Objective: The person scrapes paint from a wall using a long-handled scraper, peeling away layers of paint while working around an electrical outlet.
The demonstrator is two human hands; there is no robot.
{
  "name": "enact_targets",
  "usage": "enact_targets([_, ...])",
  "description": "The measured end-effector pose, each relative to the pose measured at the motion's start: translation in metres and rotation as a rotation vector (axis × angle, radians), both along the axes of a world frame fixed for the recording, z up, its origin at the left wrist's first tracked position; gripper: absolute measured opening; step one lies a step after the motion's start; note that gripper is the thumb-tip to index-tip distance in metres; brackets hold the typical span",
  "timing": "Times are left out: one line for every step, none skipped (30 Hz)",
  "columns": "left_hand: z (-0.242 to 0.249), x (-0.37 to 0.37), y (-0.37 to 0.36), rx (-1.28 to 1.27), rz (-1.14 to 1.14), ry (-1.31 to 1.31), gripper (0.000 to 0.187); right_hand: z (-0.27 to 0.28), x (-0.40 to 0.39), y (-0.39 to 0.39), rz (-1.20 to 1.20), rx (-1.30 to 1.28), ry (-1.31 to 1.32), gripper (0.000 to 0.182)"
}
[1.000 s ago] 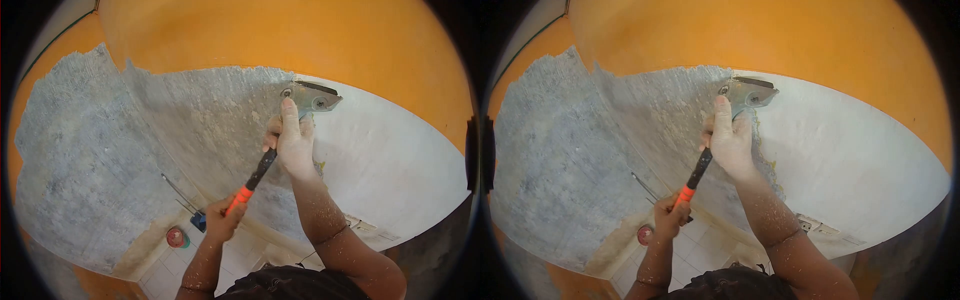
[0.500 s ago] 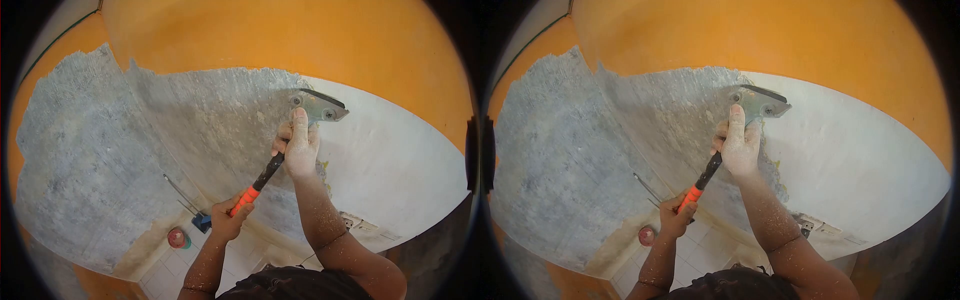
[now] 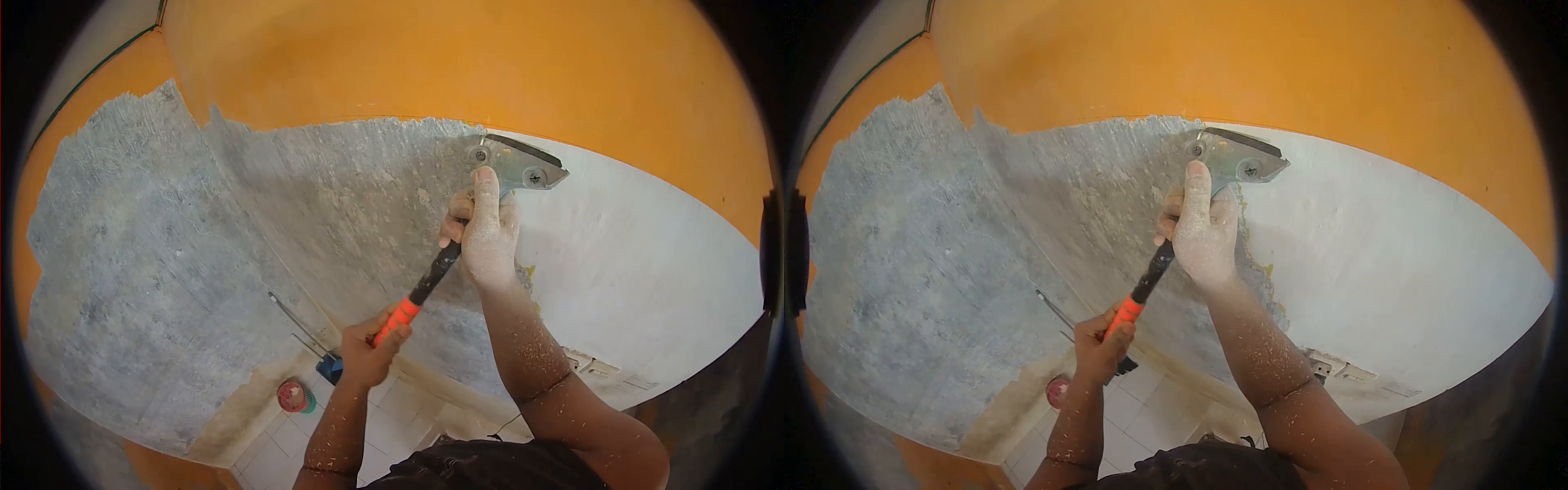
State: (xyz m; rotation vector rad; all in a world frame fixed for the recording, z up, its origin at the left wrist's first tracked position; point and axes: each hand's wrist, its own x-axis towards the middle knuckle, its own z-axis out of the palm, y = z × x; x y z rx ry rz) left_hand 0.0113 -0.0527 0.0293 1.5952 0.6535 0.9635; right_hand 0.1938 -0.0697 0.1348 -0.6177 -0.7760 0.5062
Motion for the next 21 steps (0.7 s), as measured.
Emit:
enact_targets([-0.004, 0.002, -0.003, 0.016, 0.005, -0.021, 0.039, -0.002, 0.0, -0.002, -0.004, 0.004, 0.013, 0.034])
enact_targets([-0.005, 0.001, -0.004, 0.011, 0.004, -0.022, 0.039, -0.003, 0.0, -0.003, -0.005, -0.001, 0.011, 0.034])
enact_targets([-0.004, 0.002, -0.004, 0.007, 0.003, -0.002, 0.039, -0.003, 0.0, -0.003, -0.024, -0.013, -0.002, 0.034])
enact_targets([-0.001, 0.002, -0.003, 0.004, 0.003, 0.017, 0.039, -0.002, 0.001, -0.002, -0.043, -0.024, -0.015, 0.034])
enact_targets([0.004, 0.0, -0.001, 0.001, 0.004, 0.016, 0.039, 0.001, -0.001, -0.001, -0.043, -0.028, -0.017, 0.034])
enact_targets([0.012, -0.002, 0.004, -0.009, -0.007, -0.005, 0.039, 0.005, -0.002, 0.002, -0.024, -0.008, -0.002, 0.034])
enact_targets([0.016, -0.004, 0.007, -0.016, -0.019, -0.021, 0.039, 0.008, -0.003, 0.004, -0.008, 0.016, 0.019, 0.035])
enact_targets([0.015, -0.005, 0.005, -0.014, -0.022, -0.013, 0.039, 0.006, -0.002, 0.002, -0.011, 0.018, 0.027, 0.035])
enact_targets([0.01, -0.004, 0.0, -0.004, -0.014, 0.008, 0.039, 0.003, 0.001, -0.001, -0.021, 0.006, 0.012, 0.041])
enact_targets([0.005, -0.003, -0.005, 0.003, -0.003, 0.025, 0.039, 0.001, 0.002, -0.003, -0.03, -0.008, -0.008, 0.048])
enact_targets([-0.001, -0.001, -0.007, 0.004, -0.023, -0.032, 0.039, -0.002, 0.0, -0.004, -0.03, -0.008, -0.012, 0.048])
enact_targets([0.0, 0.0, -0.006, 0.009, -0.024, -0.038, 0.039, -0.002, 0.0, -0.003, -0.017, -0.027, 0.008, 0.041])
enact_targets([0.004, 0.002, -0.003, -0.02, -0.006, -0.036, 0.039, 0.0, 0.0, -0.003, -0.005, -0.046, 0.029, 0.035])
enact_targets([0.006, 0.003, -0.002, -0.056, 0.012, -0.028, 0.039, 0.003, 0.0, -0.002, -0.006, -0.049, 0.026, 0.035])
enact_targets([0.011, 0.0, 0.003, -0.028, -0.017, -0.062, 0.041, 0.009, -0.001, 0.002, -0.012, -0.046, 0.021, 0.034])
enact_targets([0.011, 0.0, 0.003, -0.027, -0.02, -0.057, 0.041, 0.012, -0.002, 0.003, -0.019, -0.04, 0.02, 0.034])
enact_targets([0.011, 0.0, 0.003, -0.006, -0.01, -0.044, 0.042, 0.01, -0.001, 0.003, 0.008, -0.01, 0.03, 0.034])
enact_targets([0.011, -0.001, 0.002, 0.015, 0.0, -0.033, 0.042, 0.007, -0.002, 0.0, 0.007, -0.007, 0.033, 0.034])
enact_targets([0.005, -0.002, -0.004, -0.032, 0.002, -0.001, 0.042, 0.004, -0.002, -0.004, -0.006, -0.028, 0.047, 0.034])
enact_targets([0.0, -0.003, -0.006, -0.031, 0.003, -0.004, 0.042, 0.0, -0.003, -0.007, -0.019, -0.05, 0.06, 0.035])
enact_targets([-0.001, -0.001, -0.006, -0.017, 0.0, 0.003, 0.042, -0.001, -0.001, -0.007, -0.005, -0.064, 0.017, 0.036])
